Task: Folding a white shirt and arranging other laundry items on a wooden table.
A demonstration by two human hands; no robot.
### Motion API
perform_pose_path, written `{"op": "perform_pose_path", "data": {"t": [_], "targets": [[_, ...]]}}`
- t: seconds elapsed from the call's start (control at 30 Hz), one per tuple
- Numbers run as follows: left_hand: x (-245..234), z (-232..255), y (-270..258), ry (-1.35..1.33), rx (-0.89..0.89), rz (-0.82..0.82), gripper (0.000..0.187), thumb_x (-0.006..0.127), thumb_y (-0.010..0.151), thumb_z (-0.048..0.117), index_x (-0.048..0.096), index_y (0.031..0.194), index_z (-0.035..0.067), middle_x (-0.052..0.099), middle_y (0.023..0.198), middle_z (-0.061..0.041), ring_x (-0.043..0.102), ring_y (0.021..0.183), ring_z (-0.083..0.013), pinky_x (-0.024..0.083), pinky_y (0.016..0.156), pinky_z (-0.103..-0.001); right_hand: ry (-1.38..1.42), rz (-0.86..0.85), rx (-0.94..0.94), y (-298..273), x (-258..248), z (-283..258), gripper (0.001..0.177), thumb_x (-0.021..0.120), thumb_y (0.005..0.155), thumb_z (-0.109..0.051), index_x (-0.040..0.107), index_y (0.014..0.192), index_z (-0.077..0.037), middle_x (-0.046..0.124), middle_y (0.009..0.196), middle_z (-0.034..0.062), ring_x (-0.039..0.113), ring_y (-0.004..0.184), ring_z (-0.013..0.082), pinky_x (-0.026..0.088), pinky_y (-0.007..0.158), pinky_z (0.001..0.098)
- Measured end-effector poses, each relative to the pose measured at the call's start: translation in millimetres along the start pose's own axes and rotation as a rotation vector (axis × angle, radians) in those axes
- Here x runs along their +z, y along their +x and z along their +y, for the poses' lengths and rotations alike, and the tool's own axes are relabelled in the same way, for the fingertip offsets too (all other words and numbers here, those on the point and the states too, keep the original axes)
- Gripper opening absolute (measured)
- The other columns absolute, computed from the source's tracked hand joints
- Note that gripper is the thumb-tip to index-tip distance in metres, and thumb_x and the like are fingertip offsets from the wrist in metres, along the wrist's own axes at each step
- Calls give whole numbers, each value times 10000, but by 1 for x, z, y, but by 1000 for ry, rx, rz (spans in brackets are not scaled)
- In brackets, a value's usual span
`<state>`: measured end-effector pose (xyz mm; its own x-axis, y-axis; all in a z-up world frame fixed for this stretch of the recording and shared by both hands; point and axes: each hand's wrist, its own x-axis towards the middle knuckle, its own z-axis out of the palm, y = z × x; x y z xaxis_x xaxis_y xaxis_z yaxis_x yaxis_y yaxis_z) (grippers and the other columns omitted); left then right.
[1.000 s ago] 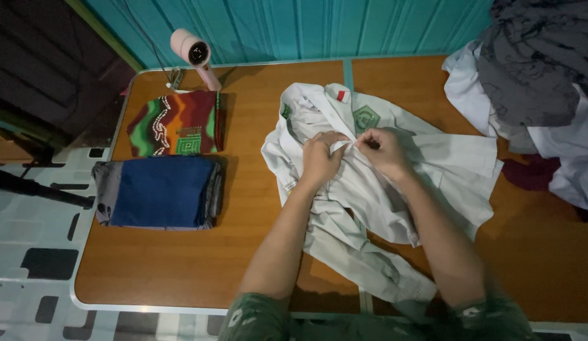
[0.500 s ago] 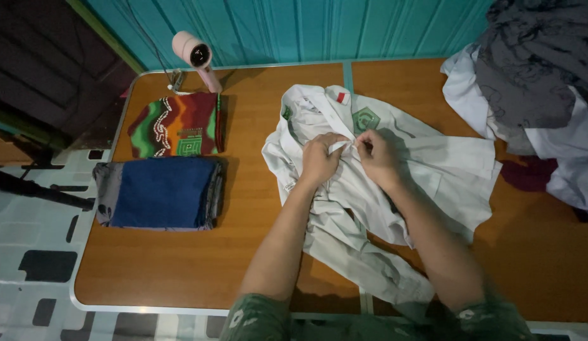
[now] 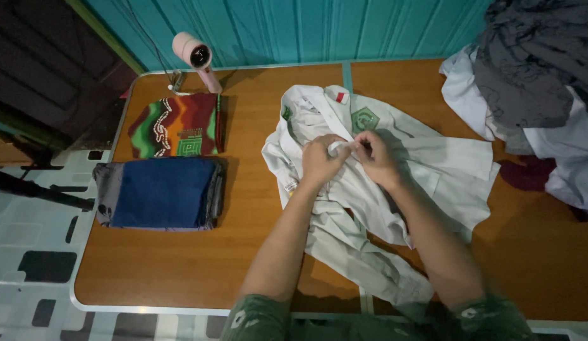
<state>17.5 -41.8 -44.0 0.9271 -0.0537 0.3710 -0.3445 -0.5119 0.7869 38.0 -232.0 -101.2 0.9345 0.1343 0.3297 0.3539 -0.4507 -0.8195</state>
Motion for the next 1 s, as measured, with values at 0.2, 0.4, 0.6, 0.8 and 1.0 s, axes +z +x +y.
{"op": "perform_pose_path", "data": {"t": [0.2,0.4,0.6,0.8,1.0], "targets": [[-2,0,-2,-126,-26,33,186,748,809,244,795,936,115,776,917,-147,748,829,-310,571,780,-374,182,-68,-29,3,1,-7,170,715,934,-69,599,1055,-39,625,918,23,582,791,85,510,720,255],[-4,2,-1,-162,-107,2,190,756,822,271,790,896,99,754,762,-136,728,676,-260,560,699,-358,109,-62,-19,3,4,4,58,653,1009,-48,619,1056,-52,655,911,14,610,812,78,529,740,256],[-19,3,7,-168,-272,-19,297,758,875,346,786,842,53,746,739,-156,725,697,-281,544,686,-372,-20,122,-20,20,-53,-12,115,706,999,-39,599,1042,-36,654,945,56,644,863,148,531,766,293],[-60,-12,24,104,-228,126,334,791,834,307,722,890,-15,731,871,-194,717,872,-355,556,814,-444,-467,-125,273,7,-164,24,1064,937,685,-432,406,1506,-14,411,1496,298,379,1370,443,341,1091,539],[-53,-78,67,514,-133,269,690,839,633,203,563,1220,-30,632,1190,-300,616,1028,-468,530,818,-526,-778,-403,432,-16,-148,-8,1279,994,517,-521,388,1542,-53,379,1519,316,333,1423,464,373,1123,481]]}}
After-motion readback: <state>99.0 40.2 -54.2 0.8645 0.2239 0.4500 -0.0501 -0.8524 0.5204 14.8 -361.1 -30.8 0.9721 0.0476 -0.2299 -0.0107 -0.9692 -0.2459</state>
